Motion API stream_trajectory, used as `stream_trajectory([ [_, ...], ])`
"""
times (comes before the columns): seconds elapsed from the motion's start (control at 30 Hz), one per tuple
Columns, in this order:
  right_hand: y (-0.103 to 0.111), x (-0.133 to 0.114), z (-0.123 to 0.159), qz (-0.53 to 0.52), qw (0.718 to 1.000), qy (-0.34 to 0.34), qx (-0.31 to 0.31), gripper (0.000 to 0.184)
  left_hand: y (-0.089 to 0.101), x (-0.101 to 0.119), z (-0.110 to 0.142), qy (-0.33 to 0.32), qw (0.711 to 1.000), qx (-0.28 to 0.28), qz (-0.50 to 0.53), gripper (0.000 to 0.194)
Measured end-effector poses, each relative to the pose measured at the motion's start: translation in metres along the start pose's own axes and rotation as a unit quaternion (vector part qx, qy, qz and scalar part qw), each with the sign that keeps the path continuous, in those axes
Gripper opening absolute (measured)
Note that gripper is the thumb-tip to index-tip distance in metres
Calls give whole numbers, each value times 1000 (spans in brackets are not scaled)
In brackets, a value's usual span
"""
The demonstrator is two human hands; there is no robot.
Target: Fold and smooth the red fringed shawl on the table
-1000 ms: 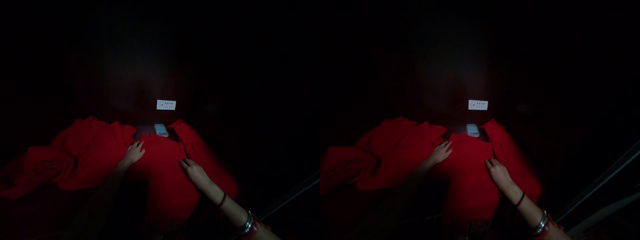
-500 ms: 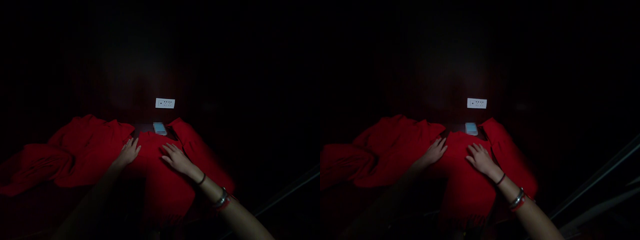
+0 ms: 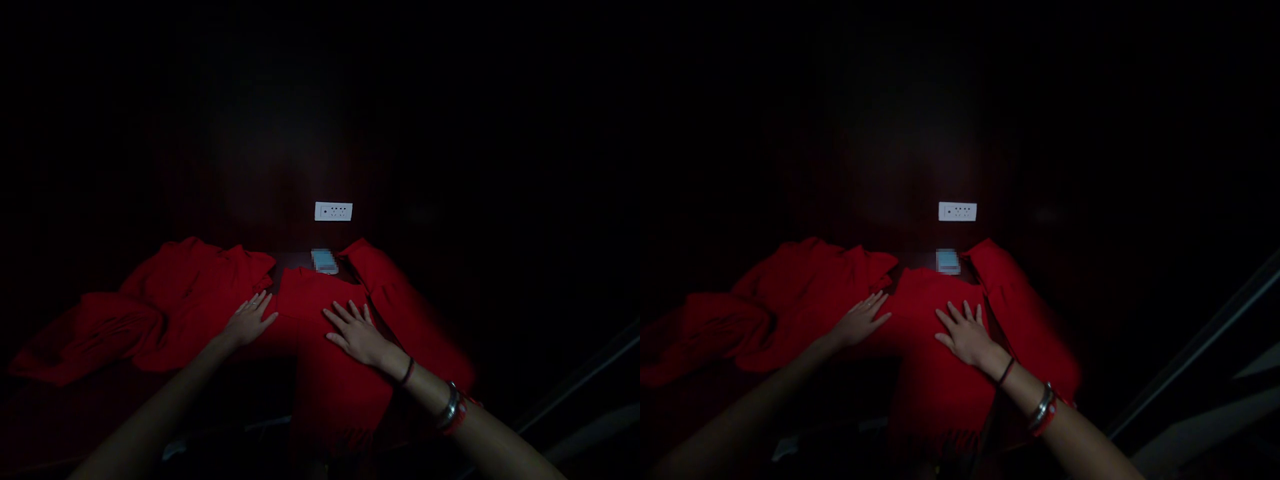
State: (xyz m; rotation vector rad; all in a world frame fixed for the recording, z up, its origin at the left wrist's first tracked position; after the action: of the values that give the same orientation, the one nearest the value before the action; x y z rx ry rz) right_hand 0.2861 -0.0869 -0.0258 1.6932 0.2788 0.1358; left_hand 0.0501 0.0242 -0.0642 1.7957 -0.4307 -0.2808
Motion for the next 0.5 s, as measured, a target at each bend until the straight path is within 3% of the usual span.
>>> stream_trajectory([
  [0.13, -4, 12, 15, 1, 996, -82, -23, 66, 3, -1, 4, -2, 1000, -19, -8, 65],
  [0.33, -9, 17, 22, 19, 989, -126, -77, 59, 2, -14, 8, -16, 999, -37, 8, 67],
  [0.5, -2, 1, 18, 5, 998, -51, -33, 55, 12, -6, -2, -39, 999, 7, 25, 57],
])
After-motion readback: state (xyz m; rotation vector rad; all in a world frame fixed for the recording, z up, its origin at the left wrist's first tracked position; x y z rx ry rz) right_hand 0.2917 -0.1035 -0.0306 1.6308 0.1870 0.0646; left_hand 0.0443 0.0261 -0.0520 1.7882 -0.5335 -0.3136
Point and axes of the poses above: each hand's wrist, its own z-axis away from the middle knuckle, its own y-axis out of the back of the hand, x = y × z, the point moved 3 cm from there along -z, towards the middle knuckle, and after that the axes turned 7 degrees about x, right-handed, at the moved point
